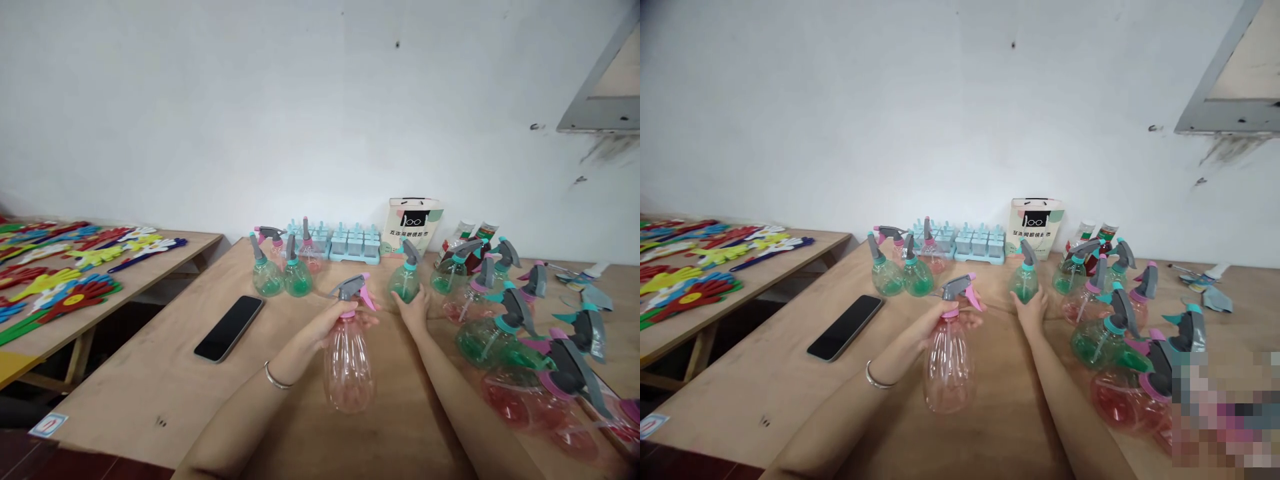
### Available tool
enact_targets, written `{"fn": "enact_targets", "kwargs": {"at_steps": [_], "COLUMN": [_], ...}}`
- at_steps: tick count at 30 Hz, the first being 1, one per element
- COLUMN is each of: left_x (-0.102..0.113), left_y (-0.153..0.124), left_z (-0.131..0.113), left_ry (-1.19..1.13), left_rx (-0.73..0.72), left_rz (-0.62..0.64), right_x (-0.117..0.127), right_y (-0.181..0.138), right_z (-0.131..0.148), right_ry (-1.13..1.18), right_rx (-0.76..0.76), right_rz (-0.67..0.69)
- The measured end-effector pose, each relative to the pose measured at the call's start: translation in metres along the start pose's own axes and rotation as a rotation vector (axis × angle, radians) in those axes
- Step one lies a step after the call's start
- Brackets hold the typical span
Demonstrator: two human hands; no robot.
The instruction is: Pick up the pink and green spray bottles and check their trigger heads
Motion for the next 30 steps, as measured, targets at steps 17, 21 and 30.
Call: {"fn": "enact_targets", "kwargs": {"at_steps": [17,21,30], "left_x": [-0.016,-0.024,-0.032], "left_y": [0.002,0.002,0.008], "left_z": [-0.002,-0.003,0.007], "left_ry": [0.105,0.109,0.088], "left_rx": [-0.063,-0.126,-0.125], "left_rz": [0.036,0.02,0.07], "right_x": [0.05,0.048,0.048], "right_y": [-0.09,-0.09,-0.09], "right_z": [0.019,0.017,0.018], "right_ry": [0.094,0.119,0.104], "right_rx": [0.036,0.018,0.035], "right_rz": [0.311,0.324,0.325]}}
Point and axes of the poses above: each hand's wrist, its own y-axis towards the middle knuckle, its own x-axis out of the back of the hand, z = x × y, the point moved 10 cm from there along y, towards the middle knuckle, and after that the axes turned 5 degrees about y, right-handed, at the moved point
